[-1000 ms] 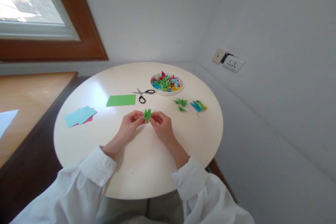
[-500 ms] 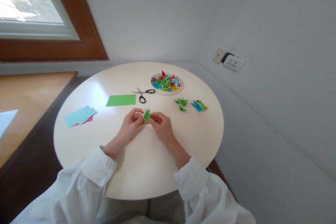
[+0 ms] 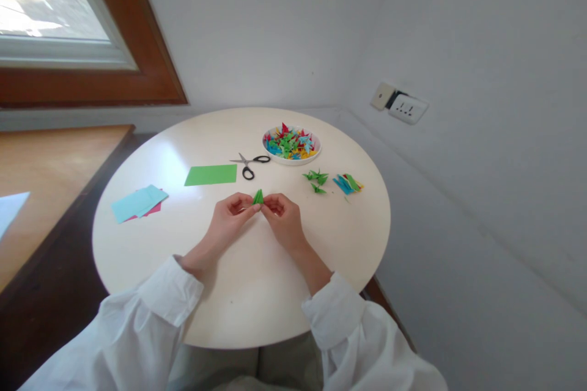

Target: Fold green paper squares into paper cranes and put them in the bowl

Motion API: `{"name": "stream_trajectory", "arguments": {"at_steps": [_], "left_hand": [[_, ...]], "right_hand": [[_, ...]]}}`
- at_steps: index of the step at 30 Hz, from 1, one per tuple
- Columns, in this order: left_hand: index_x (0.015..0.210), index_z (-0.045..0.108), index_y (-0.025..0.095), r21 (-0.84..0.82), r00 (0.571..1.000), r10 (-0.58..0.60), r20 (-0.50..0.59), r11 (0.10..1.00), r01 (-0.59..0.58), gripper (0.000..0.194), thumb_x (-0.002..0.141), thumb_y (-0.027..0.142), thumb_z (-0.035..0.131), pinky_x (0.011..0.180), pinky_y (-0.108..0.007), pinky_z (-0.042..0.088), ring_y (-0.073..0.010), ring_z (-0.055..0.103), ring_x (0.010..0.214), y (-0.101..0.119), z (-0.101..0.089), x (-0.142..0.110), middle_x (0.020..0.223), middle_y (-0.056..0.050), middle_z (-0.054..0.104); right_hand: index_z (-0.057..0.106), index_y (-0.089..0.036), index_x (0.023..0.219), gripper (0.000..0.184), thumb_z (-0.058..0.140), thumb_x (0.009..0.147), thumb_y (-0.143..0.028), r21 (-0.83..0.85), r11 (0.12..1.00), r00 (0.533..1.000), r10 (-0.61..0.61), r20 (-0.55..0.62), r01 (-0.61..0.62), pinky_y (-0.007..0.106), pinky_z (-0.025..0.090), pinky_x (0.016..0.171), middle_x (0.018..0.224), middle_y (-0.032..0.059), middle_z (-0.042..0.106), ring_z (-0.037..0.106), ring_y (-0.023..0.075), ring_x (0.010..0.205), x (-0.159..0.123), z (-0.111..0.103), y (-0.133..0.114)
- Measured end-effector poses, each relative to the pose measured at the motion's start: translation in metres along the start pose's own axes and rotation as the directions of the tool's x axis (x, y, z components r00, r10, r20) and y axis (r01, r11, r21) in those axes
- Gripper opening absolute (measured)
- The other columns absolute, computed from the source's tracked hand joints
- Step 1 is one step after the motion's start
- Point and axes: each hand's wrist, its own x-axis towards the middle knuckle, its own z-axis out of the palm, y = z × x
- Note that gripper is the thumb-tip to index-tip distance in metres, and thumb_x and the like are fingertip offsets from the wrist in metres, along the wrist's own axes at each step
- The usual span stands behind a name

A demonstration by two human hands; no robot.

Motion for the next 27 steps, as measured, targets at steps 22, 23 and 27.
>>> {"name": "stream_trajectory", "arguments": {"at_steps": [22, 23, 27], "left_hand": [[0.069, 0.059, 0.015, -0.130, 1.000, 0.003, -0.009, 0.991, -0.004, 0.019, 0.063, 0.027, 0.071, 0.057, -0.023, 0.043, -0.0111, 0.057, 0.058, -0.0063, -0.0012, 0.0038, 0.061, 0.001, 0.061], [0.070, 0.058, 0.015, -0.136, 1.000, 0.003, -0.009, 0.991, -0.004, 0.019, 0.062, 0.027, 0.071, 0.057, -0.022, 0.043, -0.0110, 0.057, 0.057, -0.0061, -0.0012, 0.0036, 0.061, 0.001, 0.061], [0.074, 0.058, 0.015, -0.161, 1.000, 0.002, 0.003, 0.987, -0.001, 0.023, 0.061, 0.027, 0.072, 0.055, -0.021, 0.041, -0.0112, 0.058, 0.057, -0.0056, -0.0014, 0.0033, 0.059, 0.001, 0.062]], "right_hand": [[0.065, -0.017, 0.071, 0.015, 0.068, 0.064, -0.029, -0.006, 1.000, 1.000, 0.019, -0.008, -0.019, 0.029, 0.049, 0.065, 0.070, 0.0025, 0.067, 0.061, 0.0154, 0.066, 0.0002, 0.0002, -0.0018], [0.065, -0.017, 0.071, 0.015, 0.068, 0.064, -0.029, -0.012, 1.000, 1.000, 0.017, -0.011, -0.017, 0.029, 0.049, 0.065, 0.070, 0.0025, 0.067, 0.061, 0.0155, 0.066, 0.0000, 0.0002, -0.0018], [0.065, -0.017, 0.068, 0.014, 0.069, 0.062, -0.029, -0.024, 1.000, 1.000, 0.011, -0.018, -0.012, 0.029, 0.050, 0.064, 0.069, 0.0024, 0.067, 0.061, 0.0158, 0.066, -0.0003, 0.0003, -0.0031]]}}
